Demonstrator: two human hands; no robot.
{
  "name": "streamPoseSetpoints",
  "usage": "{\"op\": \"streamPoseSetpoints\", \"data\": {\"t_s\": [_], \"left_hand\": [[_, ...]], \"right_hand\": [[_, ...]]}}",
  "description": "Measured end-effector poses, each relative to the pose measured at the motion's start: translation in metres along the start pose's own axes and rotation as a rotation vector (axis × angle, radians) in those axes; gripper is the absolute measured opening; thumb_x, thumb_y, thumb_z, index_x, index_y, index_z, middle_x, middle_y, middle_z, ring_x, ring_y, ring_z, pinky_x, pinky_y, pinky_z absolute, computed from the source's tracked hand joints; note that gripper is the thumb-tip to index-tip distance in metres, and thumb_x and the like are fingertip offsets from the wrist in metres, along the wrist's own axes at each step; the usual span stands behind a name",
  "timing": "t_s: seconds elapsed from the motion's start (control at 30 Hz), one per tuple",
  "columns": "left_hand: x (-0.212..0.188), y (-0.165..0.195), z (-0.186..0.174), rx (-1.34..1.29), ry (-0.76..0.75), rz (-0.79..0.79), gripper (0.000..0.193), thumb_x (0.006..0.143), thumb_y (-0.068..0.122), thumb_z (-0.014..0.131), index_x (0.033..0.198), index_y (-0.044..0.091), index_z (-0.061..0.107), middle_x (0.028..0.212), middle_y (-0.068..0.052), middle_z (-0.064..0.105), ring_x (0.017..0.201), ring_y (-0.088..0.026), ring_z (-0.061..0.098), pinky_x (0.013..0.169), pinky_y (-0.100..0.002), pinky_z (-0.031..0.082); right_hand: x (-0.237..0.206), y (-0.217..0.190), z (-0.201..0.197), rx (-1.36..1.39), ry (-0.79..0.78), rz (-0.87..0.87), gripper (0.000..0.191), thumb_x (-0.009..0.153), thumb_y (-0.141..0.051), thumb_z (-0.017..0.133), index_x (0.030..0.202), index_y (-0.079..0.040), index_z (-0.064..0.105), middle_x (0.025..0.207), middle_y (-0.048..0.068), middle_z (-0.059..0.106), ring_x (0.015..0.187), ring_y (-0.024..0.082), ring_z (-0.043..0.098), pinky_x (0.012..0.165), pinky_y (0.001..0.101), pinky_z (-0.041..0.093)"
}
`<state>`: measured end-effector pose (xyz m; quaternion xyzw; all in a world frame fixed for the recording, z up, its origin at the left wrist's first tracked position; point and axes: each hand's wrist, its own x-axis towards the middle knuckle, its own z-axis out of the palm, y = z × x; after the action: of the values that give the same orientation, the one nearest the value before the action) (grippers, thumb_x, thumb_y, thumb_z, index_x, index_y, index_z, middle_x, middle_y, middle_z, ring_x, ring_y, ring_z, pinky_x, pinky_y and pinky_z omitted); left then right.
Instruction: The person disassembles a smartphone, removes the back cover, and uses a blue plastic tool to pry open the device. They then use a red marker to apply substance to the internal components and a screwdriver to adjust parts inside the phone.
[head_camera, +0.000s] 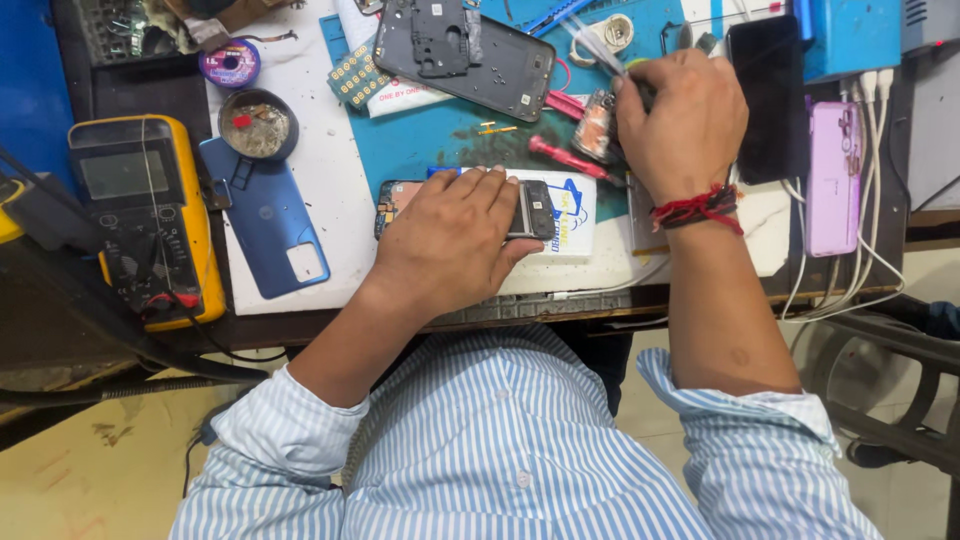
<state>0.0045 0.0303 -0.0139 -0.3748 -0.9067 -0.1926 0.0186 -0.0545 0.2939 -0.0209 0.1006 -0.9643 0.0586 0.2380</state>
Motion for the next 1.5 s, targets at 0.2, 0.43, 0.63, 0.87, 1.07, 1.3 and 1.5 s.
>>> {"op": "streamPoseSetpoints", "data": {"t_s": [0.2, 0.43, 0.63, 0.87, 1.07, 1.3, 1.5], "left_hand": [[0.001, -0.001, -0.001, 0.017, 0.011, 0.018, 0.065, 0.1, 0.051, 0.056, 0.127, -0.008, 0.062, 0.128, -0.024, 0.066, 0.12, -0.035, 0.062, 0.103, -0.044, 0.044], [-0.008, -0.002, -0.004, 0.011, 0.154, 0.069, 0.064, 0.096, 0.05, 0.06, 0.129, -0.005, 0.062, 0.128, -0.02, 0.066, 0.119, -0.035, 0.061, 0.108, -0.049, 0.042], [-0.011, -0.014, -0.014, -0.035, 0.258, 0.142, 0.056, 0.102, 0.047, 0.062, 0.129, -0.003, 0.063, 0.123, -0.02, 0.07, 0.112, -0.033, 0.068, 0.098, -0.043, 0.052], [-0.003, -0.012, -0.015, 0.074, -0.032, 0.086, 0.035, 0.098, 0.017, 0.063, 0.131, 0.006, 0.069, 0.104, -0.01, 0.076, 0.094, -0.026, 0.073, 0.082, -0.041, 0.055], [-0.009, -0.009, -0.035, -0.168, 0.332, 0.198, 0.031, 0.087, 0.004, 0.066, 0.117, 0.007, 0.073, 0.118, -0.007, 0.076, 0.107, -0.023, 0.072, 0.097, -0.04, 0.053], [-0.019, -0.002, -0.033, -0.494, 0.382, 0.135, 0.048, 0.074, -0.001, 0.061, 0.118, 0.011, 0.075, 0.12, -0.004, 0.076, 0.11, -0.022, 0.071, 0.1, -0.039, 0.048], [-0.02, -0.002, -0.026, -0.546, 0.371, 0.151, 0.052, 0.07, -0.001, 0.059, 0.118, 0.011, 0.074, 0.119, -0.004, 0.076, 0.109, -0.021, 0.071, 0.101, -0.039, 0.048]], "right_hand": [[0.009, -0.009, -0.028, 0.392, 0.133, 0.185, 0.011, 0.1, -0.015, 0.078, 0.1, -0.005, 0.077, 0.091, 0.008, 0.074, 0.078, 0.021, 0.07, 0.07, 0.0316, 0.052], [-0.043, -0.02, -0.082, 0.969, 0.159, 0.436, 0.014, 0.098, -0.002, 0.079, 0.105, 0.0, 0.068, 0.098, 0.004, 0.071, 0.089, 0.007, 0.068, 0.083, 0.0219, 0.056], [-0.081, -0.025, -0.091, 0.95, 0.019, 0.545, 0.011, 0.107, 0.0, 0.08, 0.109, 0.007, 0.072, 0.101, 0.009, 0.073, 0.091, 0.008, 0.068, 0.08, 0.0203, 0.055], [-0.073, -0.039, -0.062, 0.833, -0.212, 0.617, 0.017, 0.094, -0.006, 0.082, 0.106, 0.003, 0.074, 0.089, 0.012, 0.074, 0.071, 0.011, 0.065, 0.06, 0.0244, 0.049], [-0.083, -0.055, -0.064, 1.155, 0.093, 0.524, 0.018, 0.106, -0.008, 0.075, 0.117, 0.005, 0.067, 0.104, 0.02, 0.075, 0.09, 0.021, 0.072, 0.083, 0.0329, 0.058], [-0.101, -0.069, -0.077, 1.685, 0.191, 0.472, 0.024, 0.112, -0.014, 0.069, 0.124, -0.001, 0.053, 0.102, 0.024, 0.073, 0.096, 0.028, 0.076, 0.088, 0.0387, 0.063], [-0.099, -0.079, -0.08, 1.612, 0.081, 0.278, 0.03, 0.107, -0.014, 0.071, 0.124, -0.004, 0.049, 0.111, 0.029, 0.07, 0.099, 0.027, 0.075, 0.088, 0.0371, 0.064]]}}
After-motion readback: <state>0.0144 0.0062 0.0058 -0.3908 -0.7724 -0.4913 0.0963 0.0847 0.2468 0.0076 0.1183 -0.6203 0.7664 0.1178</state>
